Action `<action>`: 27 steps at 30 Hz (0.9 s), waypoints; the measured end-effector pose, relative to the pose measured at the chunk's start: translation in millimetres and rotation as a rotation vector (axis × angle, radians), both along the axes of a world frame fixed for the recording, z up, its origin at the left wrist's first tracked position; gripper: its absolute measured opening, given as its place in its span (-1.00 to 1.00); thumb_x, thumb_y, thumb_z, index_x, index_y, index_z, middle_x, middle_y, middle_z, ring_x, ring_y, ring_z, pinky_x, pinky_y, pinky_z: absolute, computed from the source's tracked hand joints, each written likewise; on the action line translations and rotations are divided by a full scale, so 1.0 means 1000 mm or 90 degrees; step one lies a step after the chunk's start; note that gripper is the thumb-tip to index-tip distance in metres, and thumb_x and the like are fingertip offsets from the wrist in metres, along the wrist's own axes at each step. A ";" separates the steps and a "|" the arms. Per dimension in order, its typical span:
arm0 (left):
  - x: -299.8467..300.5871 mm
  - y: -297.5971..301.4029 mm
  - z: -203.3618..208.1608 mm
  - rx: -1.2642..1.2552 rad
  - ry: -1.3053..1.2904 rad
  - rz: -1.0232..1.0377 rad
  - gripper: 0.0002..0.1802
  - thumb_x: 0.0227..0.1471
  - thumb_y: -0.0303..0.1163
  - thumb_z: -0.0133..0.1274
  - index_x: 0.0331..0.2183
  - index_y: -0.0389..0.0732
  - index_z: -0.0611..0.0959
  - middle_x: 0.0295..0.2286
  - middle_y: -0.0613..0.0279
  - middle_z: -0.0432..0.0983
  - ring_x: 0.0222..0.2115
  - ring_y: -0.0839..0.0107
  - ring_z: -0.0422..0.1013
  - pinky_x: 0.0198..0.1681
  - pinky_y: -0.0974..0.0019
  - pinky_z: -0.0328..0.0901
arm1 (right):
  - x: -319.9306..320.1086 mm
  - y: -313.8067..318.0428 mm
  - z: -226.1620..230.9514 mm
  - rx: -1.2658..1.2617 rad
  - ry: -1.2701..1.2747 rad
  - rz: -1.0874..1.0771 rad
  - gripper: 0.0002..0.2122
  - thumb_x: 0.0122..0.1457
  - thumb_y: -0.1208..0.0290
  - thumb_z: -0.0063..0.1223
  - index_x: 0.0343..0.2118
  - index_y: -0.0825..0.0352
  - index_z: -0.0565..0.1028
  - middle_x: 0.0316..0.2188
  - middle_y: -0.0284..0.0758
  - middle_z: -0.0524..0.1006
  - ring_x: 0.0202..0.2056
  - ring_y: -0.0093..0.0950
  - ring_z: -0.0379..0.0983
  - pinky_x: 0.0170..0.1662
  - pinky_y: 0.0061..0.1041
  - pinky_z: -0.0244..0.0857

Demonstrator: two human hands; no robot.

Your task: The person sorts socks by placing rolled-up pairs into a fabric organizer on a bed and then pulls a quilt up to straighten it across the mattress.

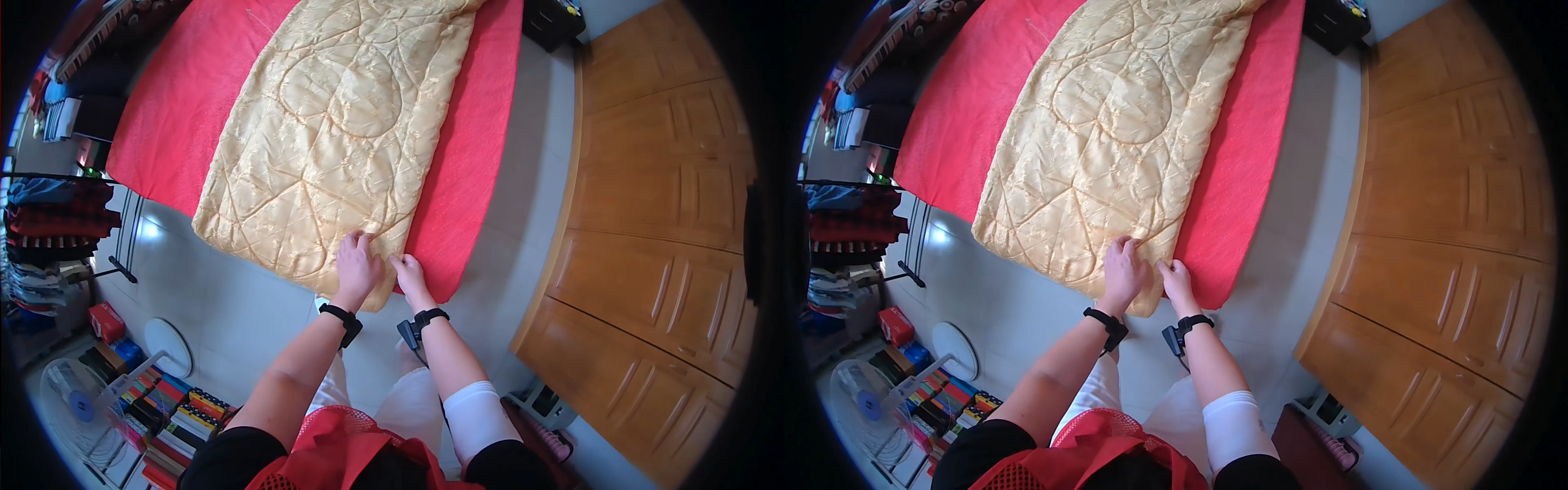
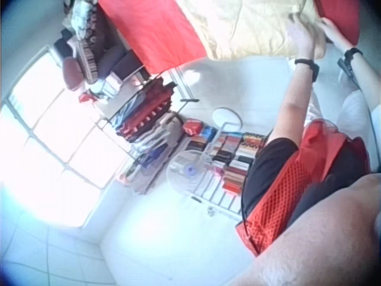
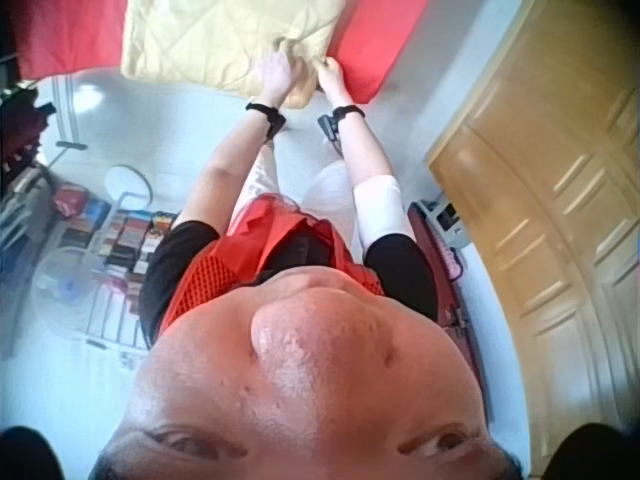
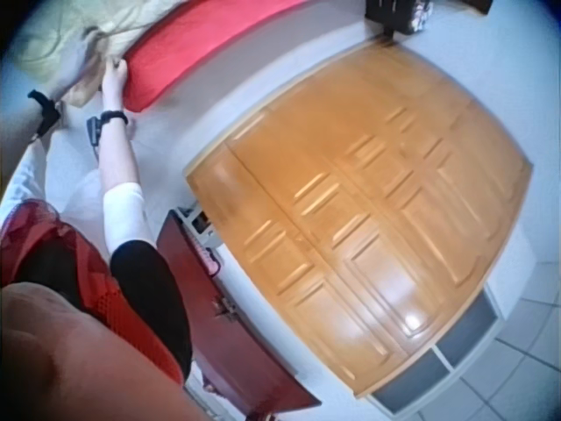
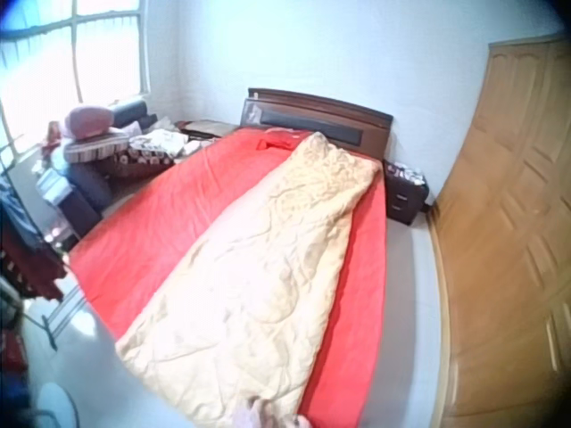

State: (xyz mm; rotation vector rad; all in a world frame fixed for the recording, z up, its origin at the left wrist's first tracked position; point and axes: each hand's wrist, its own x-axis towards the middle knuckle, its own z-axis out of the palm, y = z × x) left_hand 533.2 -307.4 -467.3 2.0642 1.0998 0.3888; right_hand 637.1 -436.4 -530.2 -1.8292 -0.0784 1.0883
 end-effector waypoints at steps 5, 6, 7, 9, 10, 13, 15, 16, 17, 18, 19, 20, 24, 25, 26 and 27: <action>0.052 -0.010 -0.008 0.001 0.066 0.026 -0.50 -0.18 -0.42 0.23 -0.08 -0.16 0.62 -0.06 -0.02 0.45 -0.02 0.00 0.39 0.03 0.04 0.32 | 0.055 0.013 0.017 -0.017 0.124 0.038 -0.66 0.33 0.37 0.00 0.11 0.38 0.41 -0.22 -0.27 0.60 -0.28 -0.49 0.55 -0.22 -0.47 0.42; 0.067 -0.016 -0.009 -0.001 0.060 0.031 -0.49 -0.18 -0.41 0.25 -0.08 -0.16 0.62 -0.08 -0.01 0.46 -0.03 0.01 0.40 0.03 0.04 0.32 | 0.072 0.009 0.016 -0.017 0.128 0.084 -0.65 0.36 0.38 -0.08 0.17 0.34 0.36 -0.15 -0.25 0.59 -0.24 -0.45 0.57 -0.17 -0.44 0.43; 0.080 -0.019 -0.011 -0.007 0.070 0.044 -0.47 -0.18 -0.42 0.24 -0.06 -0.15 0.61 -0.06 0.00 0.45 -0.01 0.02 0.39 0.03 0.03 0.30 | 0.085 0.009 0.019 -0.008 0.144 0.100 -0.62 0.36 0.42 -0.12 0.22 0.32 0.32 -0.12 -0.24 0.58 -0.21 -0.44 0.57 -0.14 -0.44 0.42; 0.107 -0.024 -0.021 -0.011 0.100 0.073 -0.44 -0.17 -0.42 0.24 -0.02 -0.15 0.59 -0.04 0.02 0.44 0.01 0.02 0.37 0.04 0.02 0.29 | 0.115 0.017 0.020 0.052 0.183 0.137 -0.60 0.36 0.43 -0.15 0.24 0.31 0.30 -0.10 -0.24 0.58 -0.19 -0.44 0.56 -0.13 -0.43 0.42; 0.124 -0.028 -0.020 -0.008 0.105 0.083 -0.44 -0.17 -0.42 0.24 -0.02 -0.15 0.59 -0.04 0.02 0.44 0.01 0.02 0.37 0.04 0.02 0.29 | 0.130 0.015 0.021 0.063 0.194 0.159 -0.60 0.36 0.43 -0.16 0.24 0.31 0.30 -0.10 -0.25 0.58 -0.18 -0.44 0.56 -0.12 -0.43 0.42; 0.179 -0.037 -0.013 0.020 0.165 0.169 -0.44 -0.18 -0.39 0.26 -0.04 -0.15 0.59 -0.04 0.00 0.44 0.01 0.03 0.37 0.05 0.00 0.28 | 0.182 0.010 0.018 0.088 0.206 0.171 -0.59 0.33 0.46 -0.10 0.23 0.37 0.32 -0.14 -0.20 0.58 -0.23 -0.46 0.56 -0.17 -0.47 0.42; 0.214 -0.037 -0.009 0.049 0.215 0.197 -0.46 -0.16 -0.37 0.28 -0.04 -0.17 0.58 -0.05 -0.02 0.44 0.00 0.01 0.39 0.05 -0.01 0.30 | 0.220 0.008 0.018 0.091 0.172 0.195 -0.58 0.29 0.46 -0.01 0.20 0.41 0.35 -0.19 -0.17 0.59 -0.28 -0.47 0.55 -0.22 -0.49 0.42; 0.225 -0.034 -0.008 0.057 0.231 0.217 -0.46 -0.15 -0.37 0.29 -0.05 -0.18 0.57 -0.06 -0.04 0.45 -0.01 -0.02 0.40 0.05 -0.01 0.32 | 0.236 0.012 0.022 0.090 0.185 0.198 -0.58 0.28 0.46 0.01 0.19 0.41 0.36 -0.18 -0.16 0.59 -0.28 -0.47 0.55 -0.22 -0.49 0.43; 0.238 -0.032 -0.007 0.037 0.201 0.224 -0.47 -0.13 -0.36 0.30 -0.05 -0.20 0.57 -0.07 -0.07 0.45 -0.01 -0.04 0.40 0.05 0.03 0.33 | 0.257 0.016 0.027 0.083 0.176 0.205 -0.58 0.28 0.45 0.01 0.19 0.41 0.35 -0.18 -0.17 0.59 -0.29 -0.47 0.56 -0.22 -0.48 0.43; 0.247 -0.036 -0.006 0.030 0.212 0.231 -0.47 -0.13 -0.36 0.30 -0.05 -0.20 0.57 -0.07 -0.07 0.45 -0.01 -0.04 0.40 0.05 0.03 0.33 | 0.274 0.018 0.034 0.072 0.168 0.213 -0.57 0.28 0.45 0.02 0.20 0.42 0.34 -0.18 -0.17 0.59 -0.30 -0.47 0.56 -0.22 -0.48 0.43; 0.264 -0.032 -0.006 0.019 0.195 0.243 -0.49 -0.11 -0.35 0.29 -0.05 -0.20 0.57 -0.08 -0.06 0.46 -0.03 -0.03 0.42 0.02 0.03 0.35 | 0.297 0.024 0.037 0.061 0.174 0.218 -0.56 0.29 0.44 0.04 0.20 0.42 0.32 -0.18 -0.16 0.58 -0.32 -0.46 0.56 -0.22 -0.46 0.45; 0.280 -0.025 -0.006 0.008 0.176 0.255 -0.50 -0.09 -0.34 0.28 -0.06 -0.20 0.58 -0.09 -0.05 0.46 -0.05 -0.02 0.44 0.00 0.03 0.37 | 0.315 0.033 0.040 0.061 0.174 0.229 -0.56 0.29 0.44 0.04 0.20 0.42 0.32 -0.18 -0.16 0.58 -0.32 -0.46 0.56 -0.22 -0.46 0.45; 0.350 -0.001 -0.005 -0.074 0.096 0.264 -0.50 -0.04 -0.29 0.27 -0.04 -0.25 0.57 -0.07 -0.10 0.47 -0.04 -0.02 0.45 0.01 0.05 0.38 | 0.394 0.060 0.049 0.046 0.112 0.288 -0.55 0.29 0.41 0.08 0.20 0.40 0.32 -0.19 -0.16 0.59 -0.32 -0.45 0.57 -0.22 -0.47 0.45; 0.367 0.007 -0.007 -0.106 0.080 0.288 -0.48 -0.03 -0.27 0.28 -0.04 -0.28 0.57 -0.08 -0.12 0.50 -0.06 0.01 0.47 0.01 0.08 0.39 | 0.412 0.070 0.053 0.027 0.092 0.303 -0.54 0.28 0.40 0.08 0.21 0.40 0.32 -0.19 -0.17 0.59 -0.32 -0.45 0.57 -0.22 -0.47 0.45; 0.382 0.010 -0.008 -0.112 0.073 0.301 -0.48 -0.03 -0.27 0.28 -0.04 -0.28 0.57 -0.08 -0.12 0.50 -0.06 0.01 0.47 0.01 0.08 0.39 | 0.430 0.079 0.058 0.009 0.072 0.319 -0.54 0.28 0.40 0.09 0.21 0.40 0.32 -0.19 -0.17 0.59 -0.32 -0.44 0.57 -0.23 -0.47 0.45; 0.400 0.019 -0.011 -0.183 0.039 0.336 -0.47 -0.03 -0.27 0.28 -0.04 -0.31 0.57 -0.10 -0.12 0.52 -0.07 0.03 0.49 0.01 0.09 0.40 | 0.448 0.091 0.060 0.005 0.065 0.332 -0.54 0.28 0.40 0.09 0.21 0.40 0.32 -0.19 -0.17 0.59 -0.32 -0.44 0.57 -0.23 -0.47 0.45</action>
